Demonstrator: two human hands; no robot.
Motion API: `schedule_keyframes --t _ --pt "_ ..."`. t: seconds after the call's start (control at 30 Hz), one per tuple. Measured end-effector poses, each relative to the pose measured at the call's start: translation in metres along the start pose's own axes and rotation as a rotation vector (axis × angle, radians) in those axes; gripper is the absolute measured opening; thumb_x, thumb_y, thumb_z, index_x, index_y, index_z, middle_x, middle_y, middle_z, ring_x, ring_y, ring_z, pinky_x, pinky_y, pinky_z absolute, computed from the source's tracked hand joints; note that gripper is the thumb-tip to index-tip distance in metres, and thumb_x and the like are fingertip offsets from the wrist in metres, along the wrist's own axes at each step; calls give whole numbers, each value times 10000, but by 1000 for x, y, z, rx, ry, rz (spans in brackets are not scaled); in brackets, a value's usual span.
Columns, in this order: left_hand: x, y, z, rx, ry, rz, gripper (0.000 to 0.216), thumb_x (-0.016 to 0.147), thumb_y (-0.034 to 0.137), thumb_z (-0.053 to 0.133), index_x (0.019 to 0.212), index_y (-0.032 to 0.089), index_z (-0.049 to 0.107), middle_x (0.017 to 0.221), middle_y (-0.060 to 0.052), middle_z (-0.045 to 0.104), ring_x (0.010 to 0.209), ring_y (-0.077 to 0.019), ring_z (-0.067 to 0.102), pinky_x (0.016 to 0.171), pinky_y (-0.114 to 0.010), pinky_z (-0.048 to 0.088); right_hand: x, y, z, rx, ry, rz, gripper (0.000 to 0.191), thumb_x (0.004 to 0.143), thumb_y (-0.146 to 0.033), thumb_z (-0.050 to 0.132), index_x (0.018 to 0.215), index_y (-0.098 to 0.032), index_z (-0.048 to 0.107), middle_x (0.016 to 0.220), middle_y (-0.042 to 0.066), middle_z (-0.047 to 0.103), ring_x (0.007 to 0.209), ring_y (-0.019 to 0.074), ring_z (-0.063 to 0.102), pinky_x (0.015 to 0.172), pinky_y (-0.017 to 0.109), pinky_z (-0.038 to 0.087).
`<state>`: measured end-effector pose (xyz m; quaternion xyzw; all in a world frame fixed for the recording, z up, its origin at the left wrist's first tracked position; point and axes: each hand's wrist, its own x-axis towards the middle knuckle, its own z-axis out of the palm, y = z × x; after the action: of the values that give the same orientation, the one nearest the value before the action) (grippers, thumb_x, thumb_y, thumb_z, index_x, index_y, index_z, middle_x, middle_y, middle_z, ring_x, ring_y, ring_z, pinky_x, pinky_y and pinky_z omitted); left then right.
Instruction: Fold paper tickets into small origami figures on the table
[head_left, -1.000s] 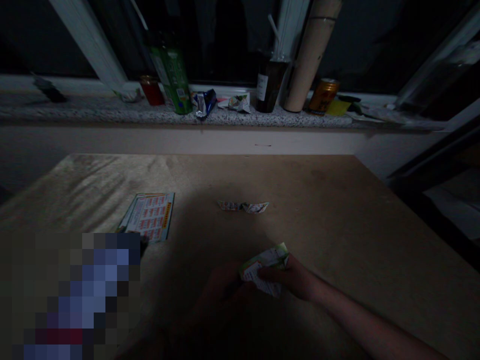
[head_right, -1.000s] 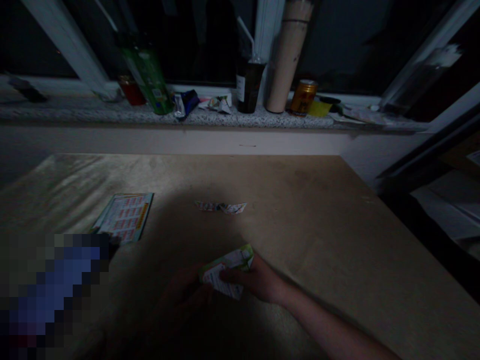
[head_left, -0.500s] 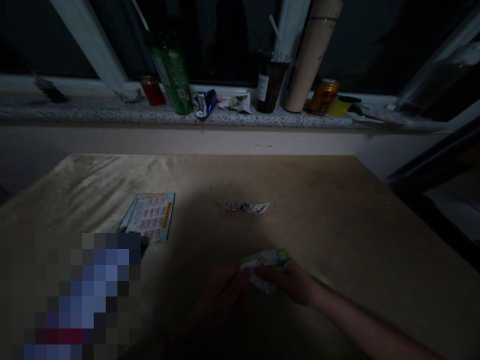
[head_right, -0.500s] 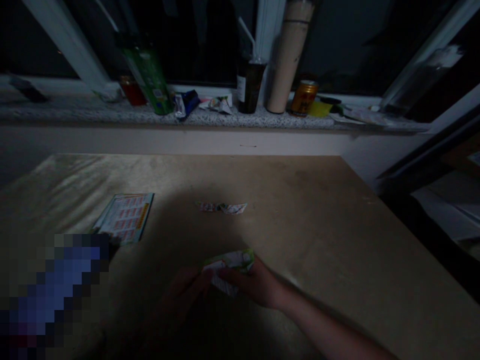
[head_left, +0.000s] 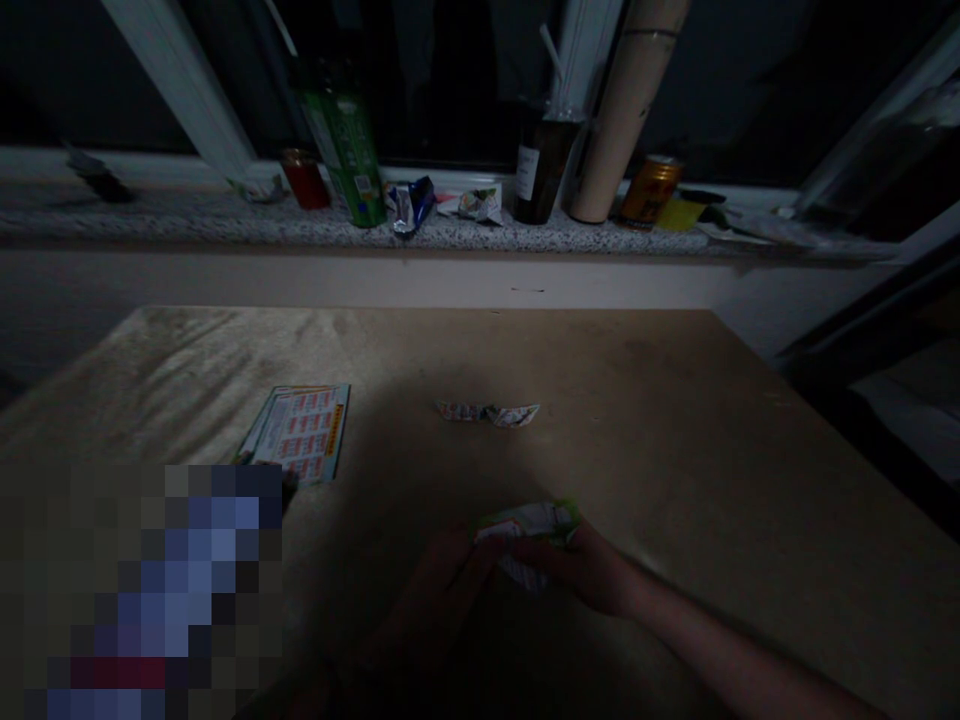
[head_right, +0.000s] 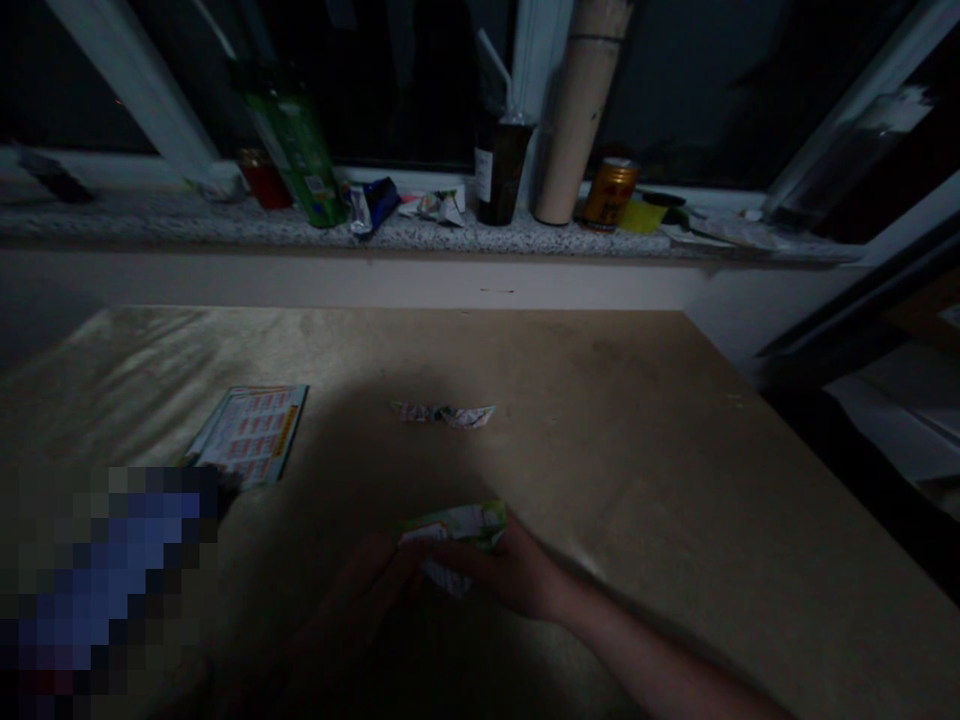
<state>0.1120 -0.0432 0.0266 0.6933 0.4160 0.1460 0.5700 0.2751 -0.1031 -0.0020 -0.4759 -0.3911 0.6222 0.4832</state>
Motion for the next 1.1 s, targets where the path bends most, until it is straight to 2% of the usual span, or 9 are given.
schedule_keyframes --t 0.2,0.37,0.47,0.7,0.83,0.93,1.0,1.1 --pt "3 -5 -3 31 28 -106 484 787 644 416 588 211 507 581 27 446 600 -165 418 560 -234 345 0 -1 0 -19 -62 -13 361 667 -425 747 941 -197 691 807 8 676 711 142 598 699 271 489" --pt "4 -7 -4 -35 -18 -177 487 730 671 468 590 205 482 578 40 413 561 -142 389 525 -227 329 -1 -5 -1 -71 -102 -40 255 755 -381 679 925 -191 696 793 5 673 711 136 602 702 265 491" --pt "3 -7 -4 -110 -45 -195 514 686 715 494 640 203 490 595 43 430 561 -139 400 509 -222 335 -1 -4 -2 -63 -90 -25 279 739 -381 693 946 -194 691 830 14 684 752 152 616 730 285 496" --pt "-2 -5 -2 -34 26 -142 469 792 652 426 662 212 522 630 26 489 596 -151 449 548 -226 381 0 -4 1 -50 -68 -7 264 719 -379 711 887 -177 692 792 4 676 709 142 603 707 275 491" --pt "-1 -4 -2 36 108 -135 477 782 656 441 605 217 494 586 29 458 561 -150 414 520 -235 351 0 -1 -1 48 -45 -3 337 638 -346 779 921 -195 675 816 2 679 769 161 615 752 293 484" --pt "2 0 -1 -15 45 -113 525 800 671 380 573 208 475 555 34 428 534 -137 379 496 -233 311 -1 -3 -10 206 -48 -7 500 543 -304 840 993 -205 647 845 8 681 773 157 619 710 261 480" --pt "3 3 -2 -73 4 -111 545 793 688 373 550 206 446 535 41 400 514 -126 351 475 -227 287 -2 -7 -17 303 -38 44 457 579 -327 818 983 -190 655 840 17 678 719 134 610 627 215 460" --pt "6 1 -3 -113 -34 -151 565 772 713 391 536 201 435 520 44 389 496 -116 336 455 -222 264 -2 -11 -20 408 -49 77 340 582 -314 811 859 -168 678 747 1 650 602 92 560 517 168 399"
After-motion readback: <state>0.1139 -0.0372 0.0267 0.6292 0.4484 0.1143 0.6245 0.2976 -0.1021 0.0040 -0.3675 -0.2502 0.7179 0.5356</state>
